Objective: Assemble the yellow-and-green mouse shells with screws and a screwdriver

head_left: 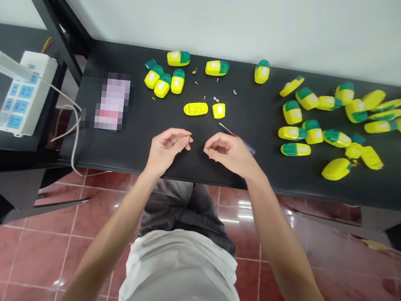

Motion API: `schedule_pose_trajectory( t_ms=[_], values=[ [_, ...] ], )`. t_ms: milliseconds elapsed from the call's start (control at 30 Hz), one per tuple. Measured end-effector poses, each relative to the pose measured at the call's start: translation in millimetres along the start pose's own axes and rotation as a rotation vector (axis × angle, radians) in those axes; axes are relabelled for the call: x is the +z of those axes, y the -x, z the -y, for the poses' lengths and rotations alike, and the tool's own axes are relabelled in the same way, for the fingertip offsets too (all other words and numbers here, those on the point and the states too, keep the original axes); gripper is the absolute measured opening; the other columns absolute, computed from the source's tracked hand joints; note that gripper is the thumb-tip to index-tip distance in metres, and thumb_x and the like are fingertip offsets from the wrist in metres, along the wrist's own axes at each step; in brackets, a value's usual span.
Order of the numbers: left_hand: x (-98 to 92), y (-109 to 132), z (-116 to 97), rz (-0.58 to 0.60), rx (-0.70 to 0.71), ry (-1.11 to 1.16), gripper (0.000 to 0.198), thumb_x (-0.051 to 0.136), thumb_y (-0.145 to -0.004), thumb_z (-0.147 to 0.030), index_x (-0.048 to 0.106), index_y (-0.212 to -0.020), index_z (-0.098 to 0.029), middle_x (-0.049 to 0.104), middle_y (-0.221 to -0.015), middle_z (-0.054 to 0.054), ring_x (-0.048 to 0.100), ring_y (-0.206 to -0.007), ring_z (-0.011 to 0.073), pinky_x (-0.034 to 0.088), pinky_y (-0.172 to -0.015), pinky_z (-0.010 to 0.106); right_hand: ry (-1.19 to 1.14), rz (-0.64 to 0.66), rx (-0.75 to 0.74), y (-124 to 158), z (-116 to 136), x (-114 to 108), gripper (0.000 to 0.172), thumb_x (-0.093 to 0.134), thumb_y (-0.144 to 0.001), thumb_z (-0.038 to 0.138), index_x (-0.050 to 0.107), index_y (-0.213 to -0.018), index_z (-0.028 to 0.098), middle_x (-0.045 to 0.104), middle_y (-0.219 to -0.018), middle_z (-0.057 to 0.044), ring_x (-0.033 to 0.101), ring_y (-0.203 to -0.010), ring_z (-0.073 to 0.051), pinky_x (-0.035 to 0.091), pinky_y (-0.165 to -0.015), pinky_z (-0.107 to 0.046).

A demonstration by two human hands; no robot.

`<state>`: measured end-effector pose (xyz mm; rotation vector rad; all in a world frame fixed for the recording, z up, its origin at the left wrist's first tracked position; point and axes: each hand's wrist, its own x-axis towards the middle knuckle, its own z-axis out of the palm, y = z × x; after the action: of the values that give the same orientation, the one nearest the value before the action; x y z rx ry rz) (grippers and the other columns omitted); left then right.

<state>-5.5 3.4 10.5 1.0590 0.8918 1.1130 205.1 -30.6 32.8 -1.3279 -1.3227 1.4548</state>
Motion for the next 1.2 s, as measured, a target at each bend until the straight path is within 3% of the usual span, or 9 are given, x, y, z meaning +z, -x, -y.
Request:
schedule_pose_trajectory(
  t_ms=[67,233,300,400,533,733,933,1200],
  values=[
    [-0.2,0,-1,0.014,-0.002,-0.014,0.031,0.094,-0.077,-0.045,0.082,-0.089,-0.019,0.079,-0.081,0.004,0.068,-0.065,0.0102,0.051,-0.061,0.022,0.004,-0.003,0.013,-1,-1,1,0.018,0.082,-0.078,0.032,0.070,-0.084,0.020,0.071,-0.077,-0.001,0.062,-0.068,-0.013,0.053,-0.065,-0.029],
    [-1.8,1,-1,0.051,0.041,-0.023,0.029,0.095,-0.077,-0.043,0.083,-0.088,-0.019,0.078,-0.090,0.004,0.067,-0.070,0.0087,0.054,-0.067,0.022,-0.050,-0.010,-0.008,-2,0,5,0.014,0.077,-0.078,0.030,0.069,-0.082,0.019,0.081,-0.095,-0.007,0.067,-0.071,-0.013,0.055,-0.061,-0.028],
    [-2.0,1,-1,0.049,0.039,-0.024,0.030,0.096,-0.075,-0.044,0.083,-0.087,-0.020,0.077,-0.088,0.003,0.067,-0.070,0.0086,0.055,-0.068,0.022,-0.025,-0.038,-0.050,-3,1,7,0.011,0.075,-0.080,0.029,0.069,-0.082,0.020,0.082,-0.094,-0.007,0.068,-0.069,-0.013,0.054,-0.060,-0.027],
    [-1.5,1,-1,0.054,0.009,-0.010,0.029,0.096,-0.076,-0.042,0.082,-0.088,-0.019,0.077,-0.084,0.002,0.067,-0.068,0.0084,0.056,-0.069,0.022,0.126,-0.136,-0.149,-5,5,11,0.007,0.070,-0.082,0.025,0.074,-0.085,0.020,0.081,-0.085,-0.004,0.068,-0.067,-0.014,0.053,-0.061,-0.027],
    [-1.4,2,-2,0.065,-0.005,0.018,0.029,0.096,-0.076,-0.041,0.081,-0.087,-0.019,0.078,-0.084,0.003,0.068,-0.067,0.0087,0.057,-0.070,0.022,0.391,-0.233,-0.271,-6,9,18,0.013,0.064,-0.085,0.017,0.076,-0.087,0.021,0.076,-0.074,0.000,0.063,-0.060,-0.012,0.052,-0.063,-0.026],
    [-2.2,2,-4,0.068,-0.026,0.027,0.032,0.097,-0.074,-0.044,0.084,-0.091,-0.020,0.079,-0.083,0.004,0.068,-0.067,0.0110,0.059,-0.070,0.025,0.563,-0.225,-0.380,-6,13,23,0.018,0.064,-0.090,0.013,0.077,-0.097,0.021,0.080,-0.086,-0.002,0.067,-0.066,-0.014,0.053,-0.068,-0.027],
    [-1.5,3,-7,0.092,-0.048,0.033,0.028,0.097,-0.075,-0.041,0.084,-0.089,-0.020,0.081,-0.083,0.003,0.070,-0.068,0.0112,0.060,-0.072,0.025,0.682,-0.333,-0.467,-7,15,26,0.014,0.065,-0.092,0.012,0.075,-0.090,0.021,0.078,-0.082,-0.002,0.068,-0.069,-0.015,0.052,-0.069,-0.028],
    [-2.6,2,-5,0.096,-0.059,0.051,0.028,0.097,-0.074,-0.039,0.085,-0.090,-0.020,0.081,-0.083,0.004,0.071,-0.070,0.0115,0.060,-0.075,0.026,0.692,-0.215,-0.551,-2,19,25,0.016,0.062,-0.099,0.013,0.074,-0.092,0.021,0.080,-0.100,-0.006,0.071,-0.080,-0.016,0.054,-0.072,-0.028]
  ],
)
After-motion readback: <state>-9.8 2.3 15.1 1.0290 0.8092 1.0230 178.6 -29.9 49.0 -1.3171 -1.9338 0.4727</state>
